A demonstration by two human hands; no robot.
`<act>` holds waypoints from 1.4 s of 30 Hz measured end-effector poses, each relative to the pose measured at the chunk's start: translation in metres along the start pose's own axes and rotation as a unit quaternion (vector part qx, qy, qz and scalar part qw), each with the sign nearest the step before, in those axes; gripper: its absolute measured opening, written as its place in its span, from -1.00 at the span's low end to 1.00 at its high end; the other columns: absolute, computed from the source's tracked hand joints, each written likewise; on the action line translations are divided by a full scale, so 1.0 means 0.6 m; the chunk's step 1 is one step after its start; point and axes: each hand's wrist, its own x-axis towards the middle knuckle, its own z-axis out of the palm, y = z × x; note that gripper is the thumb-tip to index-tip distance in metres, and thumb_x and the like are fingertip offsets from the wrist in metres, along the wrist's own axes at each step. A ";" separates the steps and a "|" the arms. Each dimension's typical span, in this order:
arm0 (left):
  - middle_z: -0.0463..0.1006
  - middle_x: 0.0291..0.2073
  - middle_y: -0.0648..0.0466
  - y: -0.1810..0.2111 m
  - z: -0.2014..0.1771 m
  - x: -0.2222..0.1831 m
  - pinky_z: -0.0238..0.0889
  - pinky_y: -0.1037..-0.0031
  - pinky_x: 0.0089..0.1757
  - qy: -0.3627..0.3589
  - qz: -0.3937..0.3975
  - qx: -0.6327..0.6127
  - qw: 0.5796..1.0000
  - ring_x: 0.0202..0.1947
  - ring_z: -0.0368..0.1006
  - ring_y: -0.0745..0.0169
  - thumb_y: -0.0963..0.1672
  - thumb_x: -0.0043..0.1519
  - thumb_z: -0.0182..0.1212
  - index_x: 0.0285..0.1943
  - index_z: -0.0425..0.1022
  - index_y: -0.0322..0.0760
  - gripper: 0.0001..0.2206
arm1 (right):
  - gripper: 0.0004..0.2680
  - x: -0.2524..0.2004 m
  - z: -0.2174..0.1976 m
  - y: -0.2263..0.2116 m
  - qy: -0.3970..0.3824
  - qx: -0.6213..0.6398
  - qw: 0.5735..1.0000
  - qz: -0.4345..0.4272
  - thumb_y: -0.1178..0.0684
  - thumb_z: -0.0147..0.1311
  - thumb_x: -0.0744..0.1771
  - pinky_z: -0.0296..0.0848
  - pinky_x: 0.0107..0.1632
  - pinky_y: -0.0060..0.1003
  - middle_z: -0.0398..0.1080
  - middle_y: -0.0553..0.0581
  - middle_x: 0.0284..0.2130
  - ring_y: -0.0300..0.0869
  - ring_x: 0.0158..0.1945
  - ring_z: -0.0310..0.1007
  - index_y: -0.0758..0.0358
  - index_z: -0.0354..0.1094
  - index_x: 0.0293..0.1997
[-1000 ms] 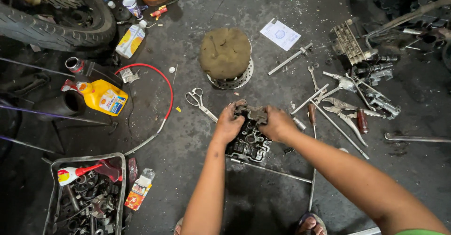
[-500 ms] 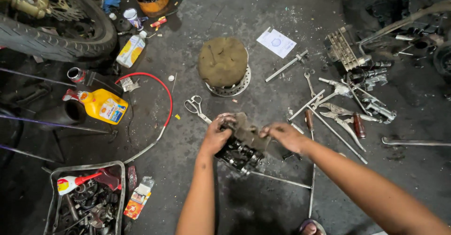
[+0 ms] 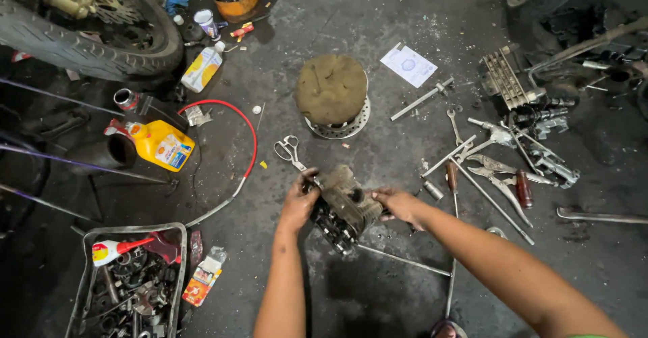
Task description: Assembling or disassembling a motorcycle engine cylinder head on the floor of a workshop
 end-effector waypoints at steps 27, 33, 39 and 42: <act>0.39 -0.41 0.20 -0.076 0.042 0.043 0.15 0.53 -0.19 0.187 -0.076 -0.157 0.967 -0.29 0.31 0.33 0.00 0.22 0.29 -0.28 0.37 -0.05 -0.79 | -0.78 0.007 -0.010 -0.048 -0.028 -0.566 0.800 -0.197 -0.12 0.11 0.28 0.57 0.01 0.08 0.61 0.04 -0.19 0.11 -0.04 0.59 -0.13 0.48 -0.01; 0.53 -0.34 -0.04 -0.082 0.027 0.063 0.36 0.27 -0.15 0.159 -0.113 -0.119 0.973 -0.24 0.46 0.07 0.13 0.16 0.38 -0.19 0.43 -0.20 -0.58 | -0.81 -0.008 0.006 -0.093 -0.028 -0.590 0.788 -0.174 -0.11 0.15 0.28 0.58 -0.03 0.04 0.62 0.07 -0.21 0.09 -0.08 0.62 -0.04 0.53 -0.06; 0.53 -0.38 0.11 -0.178 0.006 0.109 0.38 0.40 -0.21 0.177 -0.131 -0.210 0.953 -0.31 0.46 0.24 0.03 0.18 0.35 -0.21 0.46 -0.09 -0.76 | -0.74 -0.020 -0.013 -0.142 -0.026 -0.486 0.860 -0.151 0.01 -0.03 0.34 0.49 0.14 0.15 0.56 0.25 -0.02 0.25 0.09 0.52 0.08 0.47 0.12; 0.59 -0.29 0.02 -0.148 0.004 0.102 0.42 0.26 -0.18 0.180 -0.138 -0.241 0.944 -0.28 0.51 0.12 0.05 0.17 0.38 -0.09 0.51 -0.12 -0.70 | -0.77 0.051 -0.071 -0.098 0.020 -0.454 0.875 -0.164 0.02 -0.02 0.36 0.49 0.09 0.18 0.57 0.28 -0.03 0.26 0.08 0.53 0.14 0.47 0.08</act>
